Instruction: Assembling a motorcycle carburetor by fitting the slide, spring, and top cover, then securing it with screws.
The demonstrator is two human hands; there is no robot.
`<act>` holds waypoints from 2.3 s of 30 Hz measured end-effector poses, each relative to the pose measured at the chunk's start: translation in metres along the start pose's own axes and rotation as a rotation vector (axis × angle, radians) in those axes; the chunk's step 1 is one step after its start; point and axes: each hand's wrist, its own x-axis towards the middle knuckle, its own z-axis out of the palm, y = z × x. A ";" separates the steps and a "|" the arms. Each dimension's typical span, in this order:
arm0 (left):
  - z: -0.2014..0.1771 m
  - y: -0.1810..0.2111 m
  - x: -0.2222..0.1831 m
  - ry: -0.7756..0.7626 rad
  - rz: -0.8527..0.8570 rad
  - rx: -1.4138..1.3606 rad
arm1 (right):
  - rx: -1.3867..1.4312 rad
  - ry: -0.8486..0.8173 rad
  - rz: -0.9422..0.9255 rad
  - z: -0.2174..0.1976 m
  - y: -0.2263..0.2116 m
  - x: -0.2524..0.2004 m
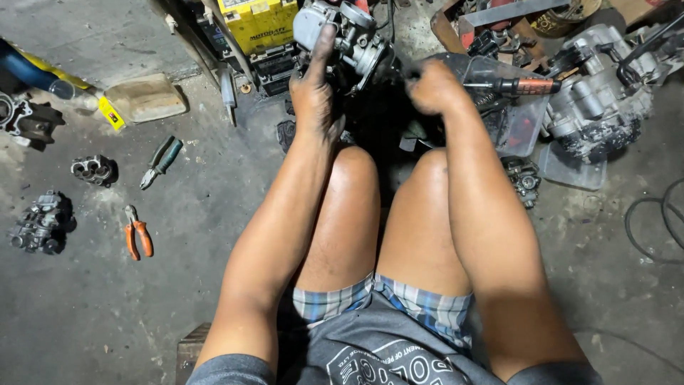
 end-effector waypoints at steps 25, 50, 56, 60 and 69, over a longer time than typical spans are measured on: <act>-0.003 -0.036 0.021 -0.157 0.230 0.268 | 0.075 0.231 0.368 -0.048 -0.010 -0.032; 0.009 -0.045 0.023 -0.314 0.345 0.530 | -0.847 0.093 0.289 -0.045 0.105 0.013; 0.008 -0.044 0.019 -0.310 0.327 0.492 | -0.983 0.014 0.267 -0.042 0.099 0.001; 0.006 -0.044 0.022 -0.337 0.363 0.520 | -1.031 -0.005 0.291 -0.043 0.108 0.004; 0.012 -0.036 0.012 -0.288 0.247 0.514 | -1.021 -0.083 0.207 -0.041 0.112 0.008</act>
